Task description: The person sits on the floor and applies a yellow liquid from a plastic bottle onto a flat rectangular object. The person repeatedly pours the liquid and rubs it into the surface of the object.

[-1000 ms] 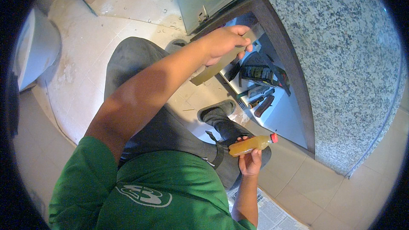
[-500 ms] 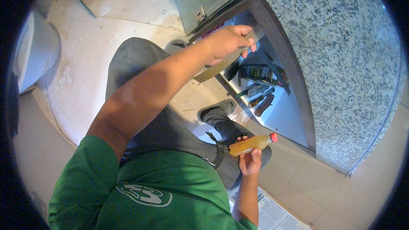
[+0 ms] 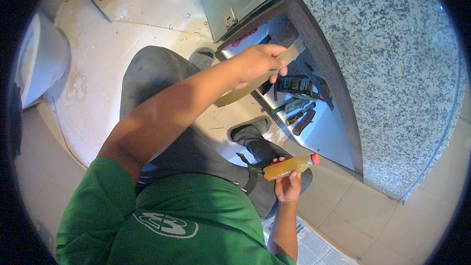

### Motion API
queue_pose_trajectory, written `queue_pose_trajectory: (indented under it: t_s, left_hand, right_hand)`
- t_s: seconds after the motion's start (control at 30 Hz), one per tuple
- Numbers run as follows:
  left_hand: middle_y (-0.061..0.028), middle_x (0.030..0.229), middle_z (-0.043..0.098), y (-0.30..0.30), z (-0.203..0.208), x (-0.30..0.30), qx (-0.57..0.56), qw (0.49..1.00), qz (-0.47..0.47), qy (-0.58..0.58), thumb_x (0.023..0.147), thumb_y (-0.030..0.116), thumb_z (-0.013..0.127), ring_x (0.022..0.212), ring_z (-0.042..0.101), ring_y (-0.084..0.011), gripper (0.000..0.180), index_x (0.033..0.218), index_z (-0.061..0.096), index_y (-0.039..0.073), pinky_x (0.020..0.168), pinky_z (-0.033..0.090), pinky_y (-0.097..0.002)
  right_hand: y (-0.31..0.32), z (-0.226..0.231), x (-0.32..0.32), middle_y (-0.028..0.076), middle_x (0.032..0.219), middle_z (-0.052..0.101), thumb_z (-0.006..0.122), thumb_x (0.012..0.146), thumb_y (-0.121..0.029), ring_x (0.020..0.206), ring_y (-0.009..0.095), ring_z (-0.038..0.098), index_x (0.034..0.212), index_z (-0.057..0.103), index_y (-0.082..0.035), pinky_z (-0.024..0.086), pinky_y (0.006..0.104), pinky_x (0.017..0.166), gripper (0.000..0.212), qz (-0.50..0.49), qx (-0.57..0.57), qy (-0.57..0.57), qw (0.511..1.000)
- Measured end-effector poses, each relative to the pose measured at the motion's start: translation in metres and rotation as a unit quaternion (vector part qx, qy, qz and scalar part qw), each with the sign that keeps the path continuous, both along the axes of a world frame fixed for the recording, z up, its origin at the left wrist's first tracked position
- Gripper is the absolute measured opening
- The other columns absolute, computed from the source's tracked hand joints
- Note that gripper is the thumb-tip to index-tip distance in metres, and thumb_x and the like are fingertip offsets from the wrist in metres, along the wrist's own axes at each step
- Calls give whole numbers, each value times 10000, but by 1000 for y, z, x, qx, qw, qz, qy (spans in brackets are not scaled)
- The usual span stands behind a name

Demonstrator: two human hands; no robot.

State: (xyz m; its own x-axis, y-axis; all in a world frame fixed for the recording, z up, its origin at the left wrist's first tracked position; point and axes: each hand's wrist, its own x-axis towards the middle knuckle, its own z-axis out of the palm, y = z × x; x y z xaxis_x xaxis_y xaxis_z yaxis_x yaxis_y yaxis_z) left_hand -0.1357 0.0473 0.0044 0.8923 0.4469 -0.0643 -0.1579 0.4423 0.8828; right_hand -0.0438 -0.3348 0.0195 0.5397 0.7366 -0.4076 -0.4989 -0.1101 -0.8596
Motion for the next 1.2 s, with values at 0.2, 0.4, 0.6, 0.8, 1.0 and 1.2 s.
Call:
queue_pose_trajectory:
  t_s: [0.2,0.4,0.6,0.8,1.0,1.2]
  left_hand:
    - [-55,933,649,11,3,-10,-63,997,53,8,920,119,538,701,564,-129,187,1071,625,52,702,447,-276]
    - [-41,948,658,26,16,-6,-94,993,56,-38,937,134,555,730,571,-120,134,1018,627,56,719,452,-278]
    - [-29,931,651,19,13,0,-62,996,36,-45,952,157,554,731,560,-121,131,1008,634,71,740,448,-285]
    - [-26,909,639,8,13,11,-22,999,24,-14,957,163,536,723,550,-124,154,1025,636,68,730,446,-284]
    - [-32,911,643,2,1,25,13,1000,-4,-16,937,155,542,712,543,-132,243,1132,639,47,731,448,-284]
    - [-42,927,649,10,-12,13,-43,998,35,16,913,138,567,726,552,-130,246,1123,621,23,772,446,-292]
  right_hand:
    - [-1,-1,0,130,1264,590,705,901,-403,1224,368,544,1346,493,-93,419,555,1068,582,1,11,7,1000]
    - [-1,-2,1,134,1261,595,701,905,-404,1221,369,547,1345,493,-93,422,555,1063,578,0,11,2,1000]
    - [-2,-1,-1,137,1252,599,709,900,-403,1214,370,551,1339,494,-89,432,549,1054,581,-8,4,-5,1000]
    - [-4,-2,-1,132,1252,600,715,894,-404,1207,367,557,1337,496,-93,437,548,1049,584,-10,2,-12,1000]
    - [-6,-3,-1,129,1246,600,708,901,-396,1208,364,557,1340,497,-100,431,547,1054,570,-12,6,-7,1000]
    - [-4,-3,-1,129,1249,591,708,902,-394,1211,361,553,1341,495,-94,428,544,1060,572,-7,18,-1,1000]
